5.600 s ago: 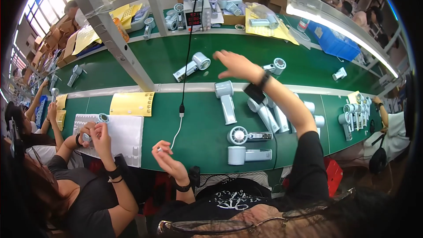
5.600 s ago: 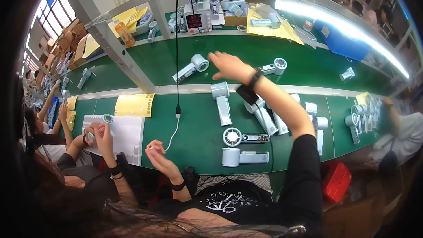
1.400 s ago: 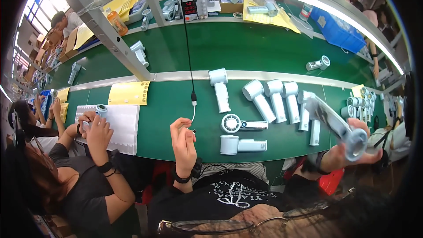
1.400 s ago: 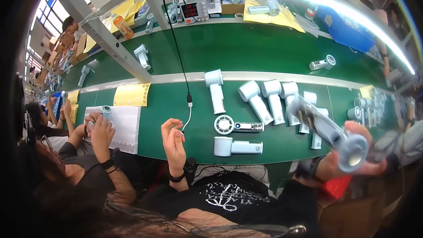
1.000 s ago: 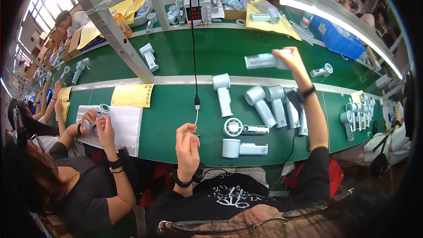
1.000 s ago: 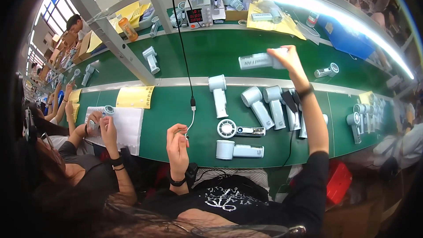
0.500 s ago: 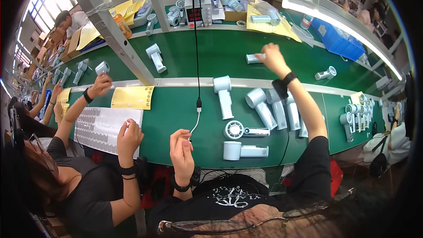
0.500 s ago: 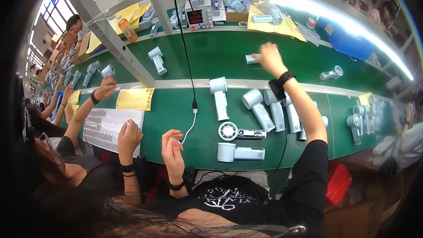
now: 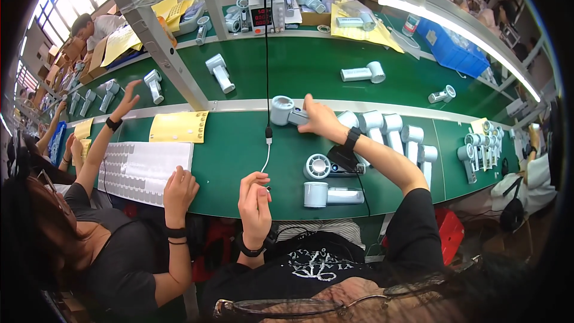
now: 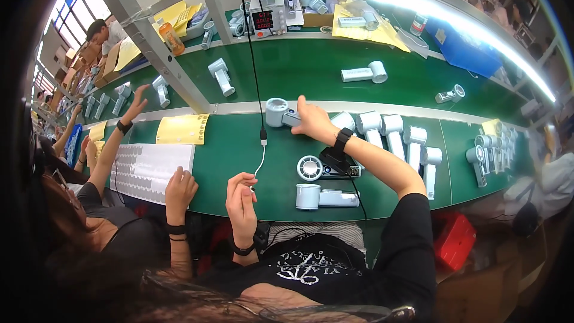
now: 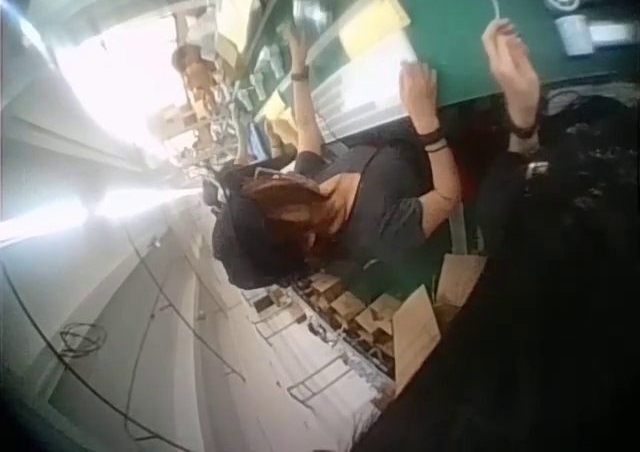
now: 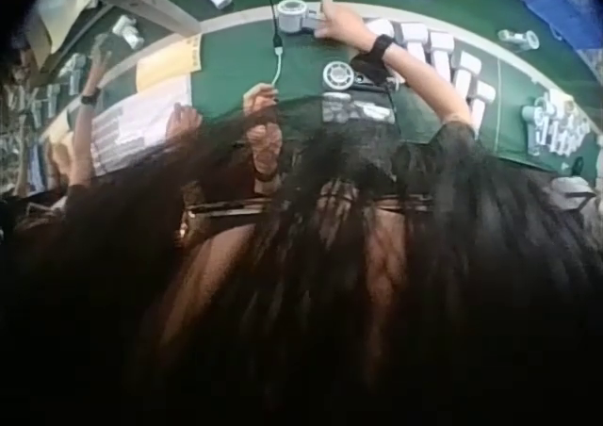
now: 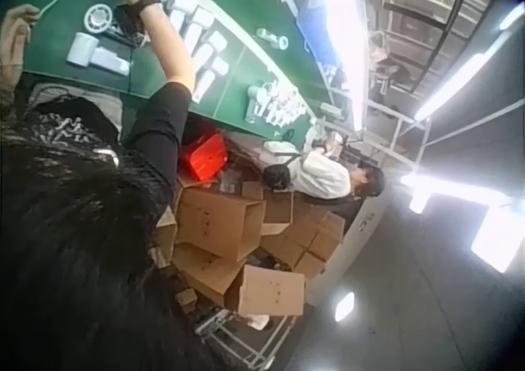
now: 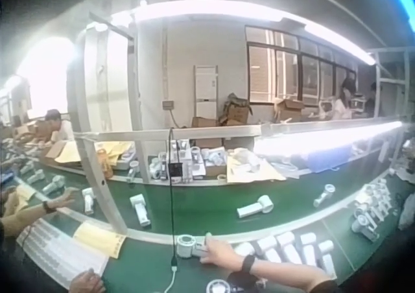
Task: The person picks up a handheld fan, presses its buttons, and turns it over before placing it back on the table. They then pick up another handheld fan and repeat the process of testing the buttons and inspecting the device.
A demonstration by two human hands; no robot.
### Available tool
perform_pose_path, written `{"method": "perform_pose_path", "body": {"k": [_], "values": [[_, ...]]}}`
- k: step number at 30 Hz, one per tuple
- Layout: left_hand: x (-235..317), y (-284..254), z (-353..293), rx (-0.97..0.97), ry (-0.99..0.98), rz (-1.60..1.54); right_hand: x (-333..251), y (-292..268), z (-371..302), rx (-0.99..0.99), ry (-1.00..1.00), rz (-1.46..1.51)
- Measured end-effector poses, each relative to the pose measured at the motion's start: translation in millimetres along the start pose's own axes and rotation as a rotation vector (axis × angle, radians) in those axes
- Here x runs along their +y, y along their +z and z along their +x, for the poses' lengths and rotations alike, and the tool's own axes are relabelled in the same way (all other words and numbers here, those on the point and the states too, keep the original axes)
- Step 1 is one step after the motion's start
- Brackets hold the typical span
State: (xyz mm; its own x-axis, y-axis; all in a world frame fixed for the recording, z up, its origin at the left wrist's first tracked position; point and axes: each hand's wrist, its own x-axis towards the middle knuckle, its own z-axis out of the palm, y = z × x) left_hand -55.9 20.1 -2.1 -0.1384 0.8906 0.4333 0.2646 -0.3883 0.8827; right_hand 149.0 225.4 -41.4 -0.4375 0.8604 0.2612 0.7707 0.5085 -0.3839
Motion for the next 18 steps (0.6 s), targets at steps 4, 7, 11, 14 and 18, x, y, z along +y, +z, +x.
{"method": "perform_pose_path", "body": {"k": [4,7,11,14,18], "values": [[-2,-2,-2,-0.01,-0.034,-0.016,-18,-42,-7,-0.037,0.104,0.016],[-3,1,-3,-0.034,-0.076,-0.018,-33,-76,-26,0.042,0.123,0.25],[-4,14,-3,-0.153,-0.099,-0.189,-44,-103,-64,-0.19,0.3,0.81],[1,32,-3,-0.283,-0.094,-0.278,-74,-119,-94,-0.168,0.283,1.333],[11,53,-1,-0.476,-0.022,-0.3,-83,-95,-125,-0.049,0.304,1.711]]}}
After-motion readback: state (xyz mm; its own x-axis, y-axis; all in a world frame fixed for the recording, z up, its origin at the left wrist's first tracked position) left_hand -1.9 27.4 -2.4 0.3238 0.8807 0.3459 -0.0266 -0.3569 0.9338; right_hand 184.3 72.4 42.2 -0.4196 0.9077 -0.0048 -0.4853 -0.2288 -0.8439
